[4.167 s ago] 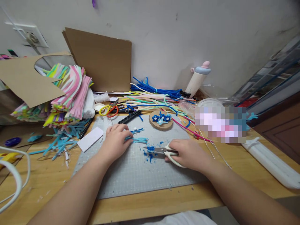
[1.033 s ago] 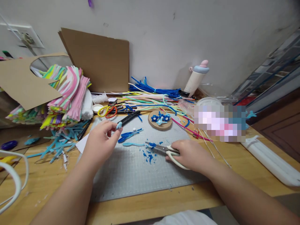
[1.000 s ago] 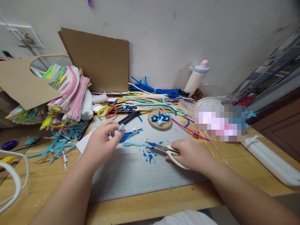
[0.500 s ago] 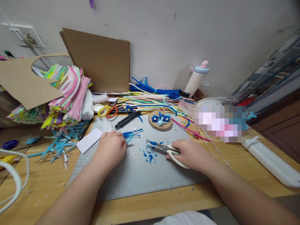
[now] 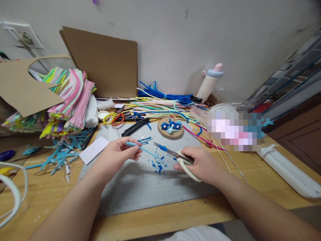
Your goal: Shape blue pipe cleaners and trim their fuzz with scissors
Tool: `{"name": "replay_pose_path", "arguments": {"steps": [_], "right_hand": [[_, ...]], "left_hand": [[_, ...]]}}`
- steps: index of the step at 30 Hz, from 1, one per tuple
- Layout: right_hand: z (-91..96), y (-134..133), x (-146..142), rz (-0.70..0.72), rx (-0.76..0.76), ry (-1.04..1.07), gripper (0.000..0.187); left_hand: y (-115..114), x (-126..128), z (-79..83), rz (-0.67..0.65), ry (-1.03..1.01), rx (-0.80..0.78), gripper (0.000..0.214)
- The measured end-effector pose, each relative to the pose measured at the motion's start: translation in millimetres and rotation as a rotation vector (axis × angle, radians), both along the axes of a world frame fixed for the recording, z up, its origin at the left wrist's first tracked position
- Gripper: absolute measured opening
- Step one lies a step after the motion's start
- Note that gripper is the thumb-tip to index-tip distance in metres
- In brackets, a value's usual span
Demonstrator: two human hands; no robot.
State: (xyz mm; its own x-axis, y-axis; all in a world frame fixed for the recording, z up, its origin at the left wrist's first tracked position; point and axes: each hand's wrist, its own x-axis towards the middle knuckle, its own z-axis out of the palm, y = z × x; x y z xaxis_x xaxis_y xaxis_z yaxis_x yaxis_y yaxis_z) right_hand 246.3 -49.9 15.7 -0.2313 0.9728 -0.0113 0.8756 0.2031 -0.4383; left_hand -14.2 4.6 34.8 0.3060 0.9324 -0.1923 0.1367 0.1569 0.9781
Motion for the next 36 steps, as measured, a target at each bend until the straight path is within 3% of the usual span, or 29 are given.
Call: {"name": "replay_pose_path", "arguments": {"steps": [10, 36], "right_hand": [[-5.8, -2, -3, 0.117, 0.059, -0.043, 0.036], [-7.9, -5, -5, 0.073, 0.004, 0.050, 0.040]], "left_hand": [[-6, 10, -4.7, 0.022, -0.096, -0.027, 0.022], [-6, 5, -5.1, 0.067, -0.090, 0.081, 0.020]]}}
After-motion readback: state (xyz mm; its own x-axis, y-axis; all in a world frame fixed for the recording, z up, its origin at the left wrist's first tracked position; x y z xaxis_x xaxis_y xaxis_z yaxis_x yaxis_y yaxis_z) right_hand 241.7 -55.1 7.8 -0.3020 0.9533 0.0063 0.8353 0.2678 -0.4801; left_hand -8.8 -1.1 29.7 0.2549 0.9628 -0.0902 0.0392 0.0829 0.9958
